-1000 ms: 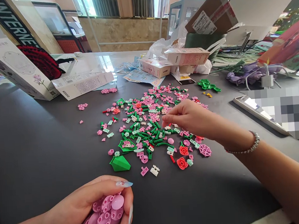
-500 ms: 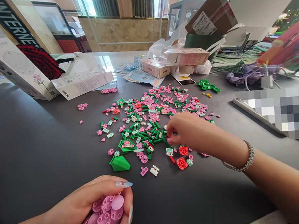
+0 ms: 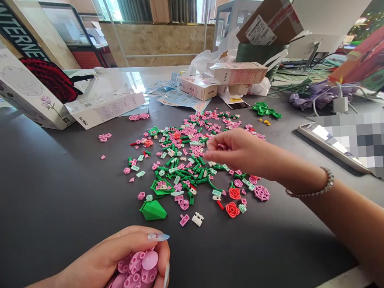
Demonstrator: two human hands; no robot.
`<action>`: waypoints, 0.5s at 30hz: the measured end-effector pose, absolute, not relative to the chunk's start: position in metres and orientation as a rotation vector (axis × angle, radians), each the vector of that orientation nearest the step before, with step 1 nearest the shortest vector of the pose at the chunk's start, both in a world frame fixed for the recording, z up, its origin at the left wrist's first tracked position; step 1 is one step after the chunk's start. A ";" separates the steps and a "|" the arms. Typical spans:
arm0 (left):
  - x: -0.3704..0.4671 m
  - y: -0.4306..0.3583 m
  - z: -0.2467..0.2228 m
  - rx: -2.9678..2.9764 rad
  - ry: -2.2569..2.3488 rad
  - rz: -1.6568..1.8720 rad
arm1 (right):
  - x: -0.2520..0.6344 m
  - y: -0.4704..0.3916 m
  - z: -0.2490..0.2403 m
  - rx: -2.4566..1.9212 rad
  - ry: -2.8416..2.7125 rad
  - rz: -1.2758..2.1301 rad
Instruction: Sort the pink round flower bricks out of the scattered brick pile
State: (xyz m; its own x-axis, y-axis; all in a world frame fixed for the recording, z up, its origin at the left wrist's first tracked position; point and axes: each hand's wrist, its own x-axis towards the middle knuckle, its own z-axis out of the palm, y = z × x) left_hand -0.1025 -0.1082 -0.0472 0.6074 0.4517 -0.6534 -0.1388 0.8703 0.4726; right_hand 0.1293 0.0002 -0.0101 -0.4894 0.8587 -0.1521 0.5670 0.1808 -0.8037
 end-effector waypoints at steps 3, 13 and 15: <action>-0.101 -0.108 -0.044 0.399 0.867 0.353 | 0.130 0.000 -0.005 -1.220 -1.670 1.551; -0.098 -0.108 -0.043 0.377 0.878 0.381 | 0.124 -0.002 0.009 -1.255 -1.367 1.740; -0.098 -0.108 -0.044 0.376 0.876 0.382 | 0.129 -0.001 0.006 -1.165 -1.484 1.743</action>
State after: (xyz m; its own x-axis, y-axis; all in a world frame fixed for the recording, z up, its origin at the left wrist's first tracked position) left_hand -0.0982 -0.1077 -0.0439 0.5819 0.4694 -0.6642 -0.1677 0.8683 0.4668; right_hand 0.1290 -0.0006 0.0058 -0.4621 0.8500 -0.2531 0.1145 -0.2258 -0.9674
